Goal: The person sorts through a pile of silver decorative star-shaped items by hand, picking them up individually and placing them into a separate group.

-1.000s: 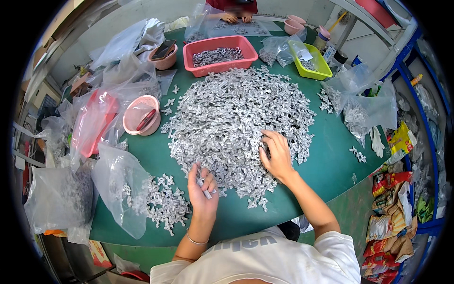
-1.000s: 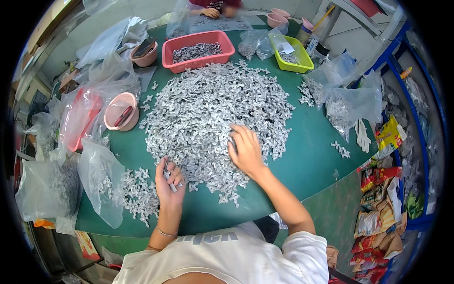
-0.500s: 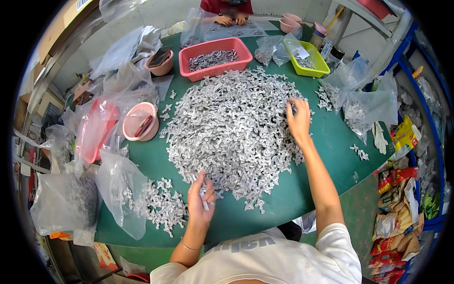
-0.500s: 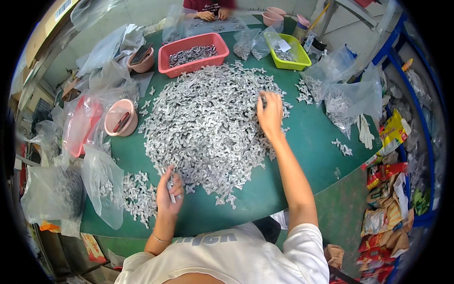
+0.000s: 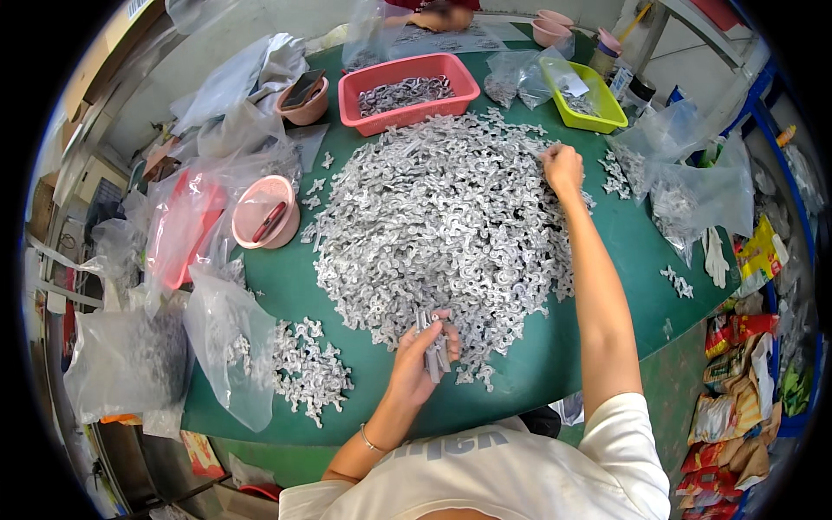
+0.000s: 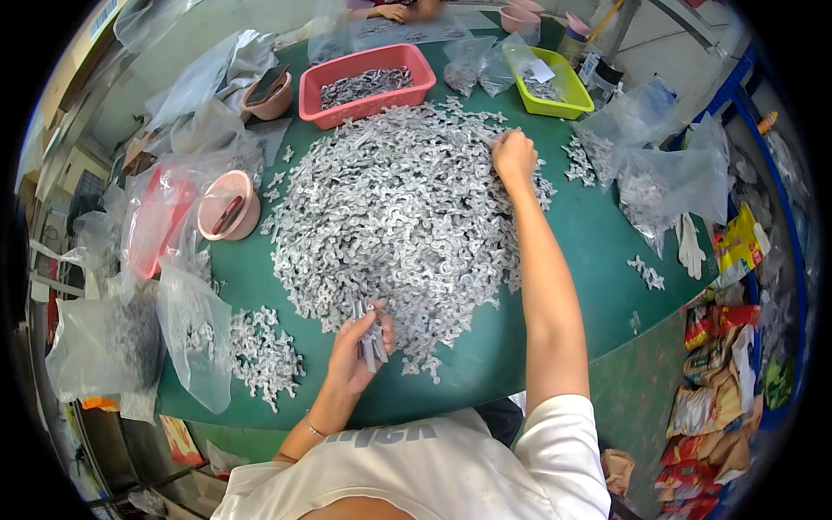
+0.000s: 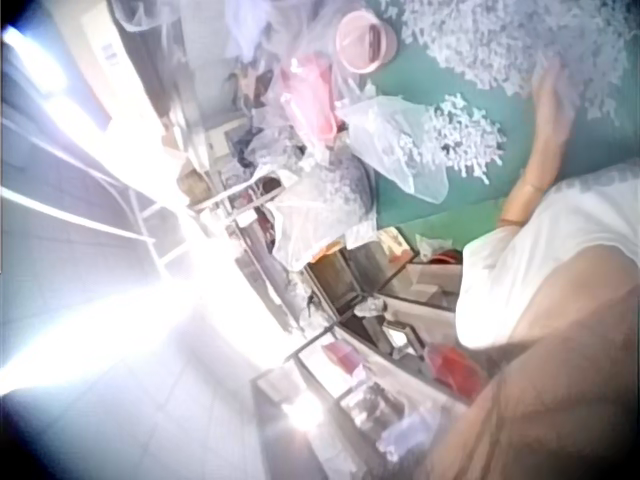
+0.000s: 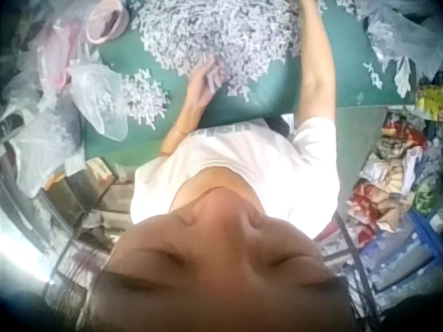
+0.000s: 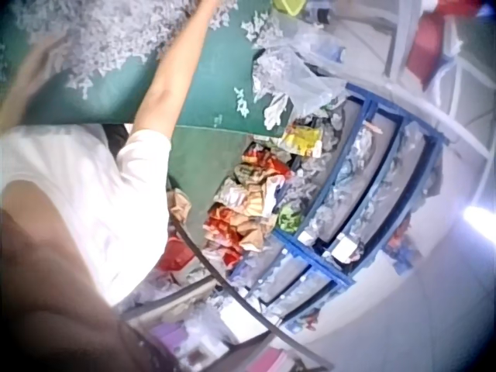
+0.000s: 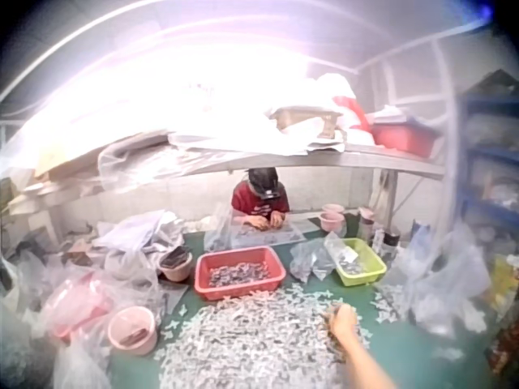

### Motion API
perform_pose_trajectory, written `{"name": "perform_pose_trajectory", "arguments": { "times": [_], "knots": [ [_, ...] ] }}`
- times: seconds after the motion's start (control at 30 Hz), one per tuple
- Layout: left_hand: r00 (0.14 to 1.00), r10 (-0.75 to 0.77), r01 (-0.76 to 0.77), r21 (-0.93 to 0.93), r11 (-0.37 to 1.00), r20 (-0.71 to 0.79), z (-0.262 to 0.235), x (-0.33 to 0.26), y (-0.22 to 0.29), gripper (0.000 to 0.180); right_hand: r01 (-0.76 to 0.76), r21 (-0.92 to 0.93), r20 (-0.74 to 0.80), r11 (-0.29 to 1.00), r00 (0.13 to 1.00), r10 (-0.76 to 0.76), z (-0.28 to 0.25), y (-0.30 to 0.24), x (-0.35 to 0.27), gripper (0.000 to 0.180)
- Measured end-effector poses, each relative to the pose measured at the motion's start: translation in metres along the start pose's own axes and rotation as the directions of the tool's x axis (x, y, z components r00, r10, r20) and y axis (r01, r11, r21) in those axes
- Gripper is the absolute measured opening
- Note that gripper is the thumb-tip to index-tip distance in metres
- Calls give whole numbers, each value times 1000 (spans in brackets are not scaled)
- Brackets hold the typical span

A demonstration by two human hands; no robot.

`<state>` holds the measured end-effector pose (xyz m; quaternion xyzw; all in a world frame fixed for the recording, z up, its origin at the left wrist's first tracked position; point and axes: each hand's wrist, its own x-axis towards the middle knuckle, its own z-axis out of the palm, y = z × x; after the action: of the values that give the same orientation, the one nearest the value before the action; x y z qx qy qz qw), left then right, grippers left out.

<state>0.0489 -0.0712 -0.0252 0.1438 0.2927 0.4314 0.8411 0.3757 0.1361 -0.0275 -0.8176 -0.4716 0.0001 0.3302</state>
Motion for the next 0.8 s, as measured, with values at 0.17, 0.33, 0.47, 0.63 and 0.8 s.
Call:
{"name": "perform_pose_trajectory", "arguments": {
  "times": [0.17, 0.33, 0.47, 0.63, 0.8],
  "knots": [
    [1000, 13, -13, -24, 1000, -6, -2, 2, -3, 27, 122, -127, -59, 984, 990, -130, -18, 12, -23, 12],
    [1000, 7, -5, -107, 994, 17, -6, 0, -6, 27, 163, 224, -144, 961, 981, -132, -52, 13, -62, 13],
    [998, -12, 4, -118, 993, -63, -1, -1, -9, 33, -74, 673, 176, 736, 982, -62, -89, 2, -137, 13],
    [999, 32, -35, -172, 984, -24, 24, -2, -18, 40, -459, 757, 584, 465, 795, -165, -107, -39, -257, 15],
    [996, 10, -25, -159, 987, -94, 10, -8, -19, 34, -269, 735, 554, 622, 768, -322, -110, -38, -261, 15]
  ]
}}
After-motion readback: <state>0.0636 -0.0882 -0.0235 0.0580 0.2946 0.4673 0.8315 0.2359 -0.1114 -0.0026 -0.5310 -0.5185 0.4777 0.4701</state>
